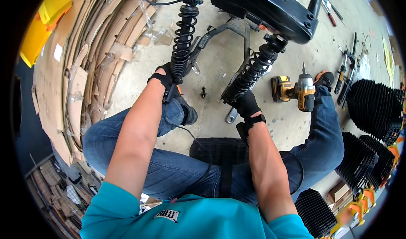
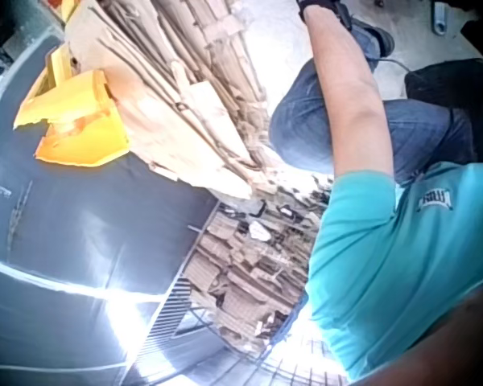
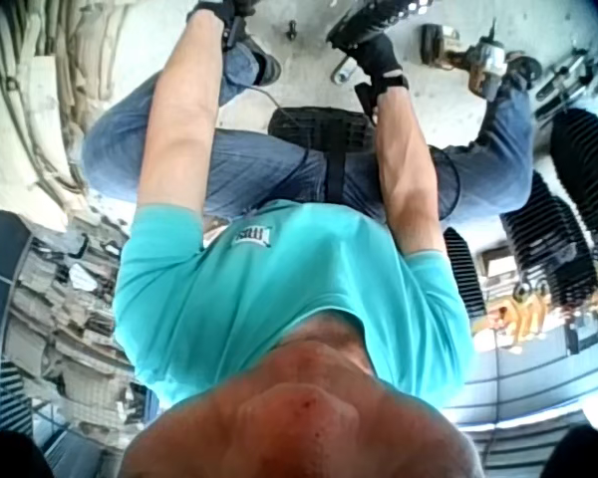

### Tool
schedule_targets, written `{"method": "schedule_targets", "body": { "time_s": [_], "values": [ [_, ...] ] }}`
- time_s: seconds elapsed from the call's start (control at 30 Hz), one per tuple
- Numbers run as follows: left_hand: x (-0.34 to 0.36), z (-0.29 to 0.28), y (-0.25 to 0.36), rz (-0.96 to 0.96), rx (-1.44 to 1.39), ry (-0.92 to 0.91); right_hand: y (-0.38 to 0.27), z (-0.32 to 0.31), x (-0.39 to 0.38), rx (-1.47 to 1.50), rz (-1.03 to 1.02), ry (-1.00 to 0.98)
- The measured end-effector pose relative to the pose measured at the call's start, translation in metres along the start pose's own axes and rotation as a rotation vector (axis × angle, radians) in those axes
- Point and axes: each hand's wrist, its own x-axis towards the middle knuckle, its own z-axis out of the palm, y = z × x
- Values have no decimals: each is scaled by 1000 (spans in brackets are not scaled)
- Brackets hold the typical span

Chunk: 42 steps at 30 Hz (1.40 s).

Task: The person assembles or repairs a motorcycle frame while sitting on the floor, using a wrench to tighten bolts on the suspension forks and shock absorbers, handling various tools including a power drill and an adjustable wrench.

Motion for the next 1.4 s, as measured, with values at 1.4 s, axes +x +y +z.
{"method": "schedule_targets", "body": {
  "time_s": [1.4],
  "values": [
    [-100, 63, 117, -289, -403, 350, 16, 20, -31, -276, -346, -164]
  ]
}}
